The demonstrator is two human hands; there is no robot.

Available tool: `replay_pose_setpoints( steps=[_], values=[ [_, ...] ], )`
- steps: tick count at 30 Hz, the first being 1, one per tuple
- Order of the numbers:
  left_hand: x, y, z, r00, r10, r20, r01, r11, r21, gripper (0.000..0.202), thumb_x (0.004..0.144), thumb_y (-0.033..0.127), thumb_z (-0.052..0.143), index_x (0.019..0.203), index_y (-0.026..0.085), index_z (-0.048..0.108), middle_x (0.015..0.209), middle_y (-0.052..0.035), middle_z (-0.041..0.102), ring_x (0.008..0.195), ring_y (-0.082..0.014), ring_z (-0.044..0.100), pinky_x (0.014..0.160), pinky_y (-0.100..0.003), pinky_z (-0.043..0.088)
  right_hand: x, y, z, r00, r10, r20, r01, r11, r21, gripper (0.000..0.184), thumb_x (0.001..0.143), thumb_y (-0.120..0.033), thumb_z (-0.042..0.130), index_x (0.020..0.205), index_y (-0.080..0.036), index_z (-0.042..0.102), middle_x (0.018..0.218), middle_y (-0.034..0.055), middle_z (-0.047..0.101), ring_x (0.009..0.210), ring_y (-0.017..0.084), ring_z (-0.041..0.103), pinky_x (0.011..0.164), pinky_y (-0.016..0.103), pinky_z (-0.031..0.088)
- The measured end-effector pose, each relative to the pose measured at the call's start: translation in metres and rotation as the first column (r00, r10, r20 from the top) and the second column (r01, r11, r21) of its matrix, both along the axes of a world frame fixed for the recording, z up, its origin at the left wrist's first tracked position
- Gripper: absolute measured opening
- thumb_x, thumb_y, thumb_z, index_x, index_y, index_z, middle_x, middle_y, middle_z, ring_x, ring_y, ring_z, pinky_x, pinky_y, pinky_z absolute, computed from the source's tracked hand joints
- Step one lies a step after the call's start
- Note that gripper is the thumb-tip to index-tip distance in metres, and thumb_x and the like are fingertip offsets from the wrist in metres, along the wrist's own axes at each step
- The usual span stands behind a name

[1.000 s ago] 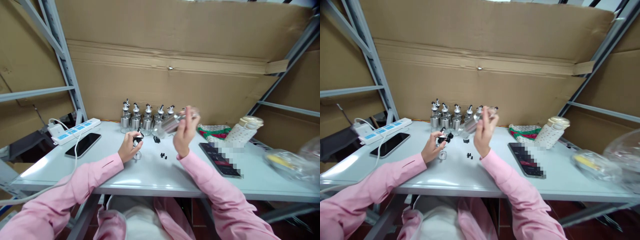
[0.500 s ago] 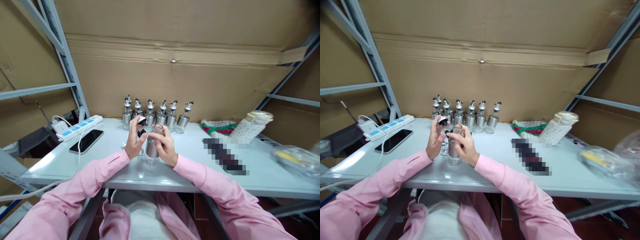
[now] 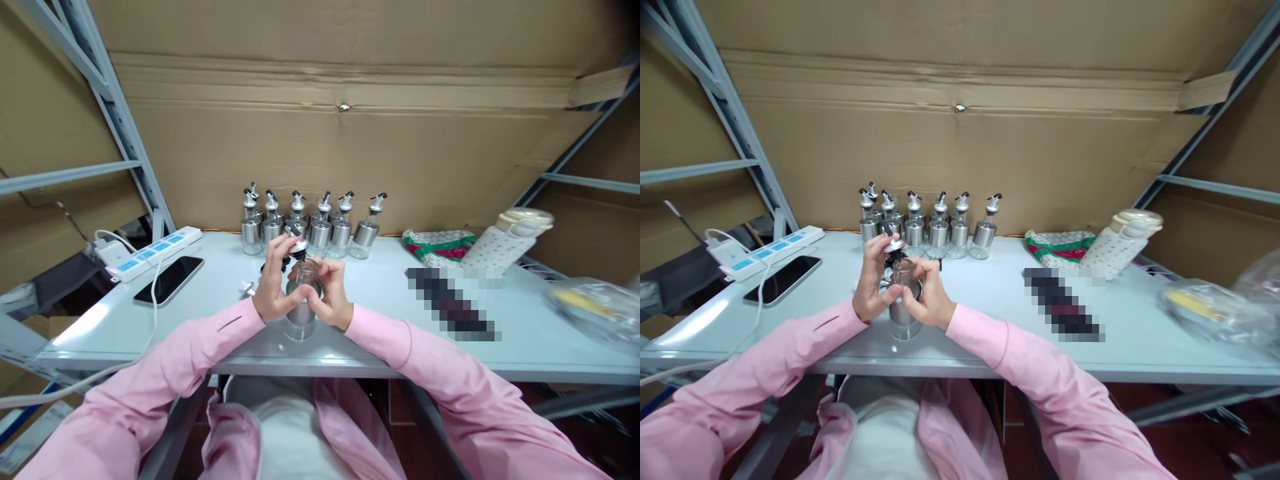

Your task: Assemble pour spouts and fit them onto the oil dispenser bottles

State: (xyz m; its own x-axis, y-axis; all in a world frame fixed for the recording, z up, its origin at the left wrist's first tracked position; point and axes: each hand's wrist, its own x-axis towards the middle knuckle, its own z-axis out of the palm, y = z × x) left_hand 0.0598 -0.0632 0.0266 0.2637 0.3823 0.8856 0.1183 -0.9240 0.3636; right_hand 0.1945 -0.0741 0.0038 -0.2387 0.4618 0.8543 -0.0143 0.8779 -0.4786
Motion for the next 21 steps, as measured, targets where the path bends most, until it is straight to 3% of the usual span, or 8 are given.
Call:
replay_pose_setpoints(
  steps=[7, 13, 16, 21],
  values=[
    [0.000, -0.005, 0.003, 0.997, 0.034, -0.067, -0.029, 0.996, 0.079, 0.060, 0.080, 0.052, 0.042, 0.130, 0.023, 0.027, 0.122, -0.0116, 0.033, 0.115, -0.0264, 0.038, 0.094, -0.044, 0.040, -0.002, -0.001, 0.001, 0.999, 0.043, -0.029, -0.044, 0.998, -0.046, 0.029, 0.082, -0.034, 0.048, 0.095, -0.027, 0.023, 0.096, 0.0042, 0.047, 0.081, 0.017, 0.059, 0.069, 0.037, 0.051],
    [-0.005, -0.007, 0.010, 0.980, 0.166, -0.110, -0.141, 0.969, 0.203, 0.045, 0.082, 0.039, 0.045, 0.122, 0.022, 0.037, 0.109, -0.0086, 0.041, 0.105, -0.0225, 0.043, 0.090, -0.042, 0.040, 0.002, -0.005, 0.011, 0.998, 0.009, 0.057, -0.003, 0.995, -0.103, 0.062, 0.077, -0.037, 0.055, 0.122, -0.028, 0.013, 0.102, 0.0080, 0.055, 0.080, 0.018, 0.062, 0.074, 0.040, 0.052],
    [-0.005, -0.006, 0.011, 0.985, 0.126, -0.117, -0.100, 0.973, 0.206, 0.045, 0.082, 0.038, 0.046, 0.122, 0.021, 0.037, 0.110, -0.0087, 0.040, 0.106, -0.0223, 0.042, 0.091, -0.040, 0.040, 0.005, -0.005, 0.015, 0.994, -0.003, 0.108, 0.013, 0.996, -0.085, 0.065, 0.077, -0.037, 0.055, 0.129, -0.028, 0.016, 0.106, 0.0088, 0.056, 0.080, 0.018, 0.062, 0.074, 0.039, 0.053],
    [-0.005, -0.003, 0.005, 0.988, 0.053, -0.148, -0.017, 0.972, 0.234, 0.050, 0.084, 0.044, 0.041, 0.127, 0.022, 0.031, 0.120, -0.0109, 0.037, 0.115, -0.0252, 0.039, 0.095, -0.043, 0.038, 0.005, -0.002, 0.013, 0.999, -0.022, 0.049, 0.021, 1.000, 0.018, 0.057, 0.077, -0.032, 0.058, 0.123, -0.029, 0.025, 0.109, 0.0068, 0.056, 0.087, 0.018, 0.063, 0.071, 0.035, 0.054]
  ],
)
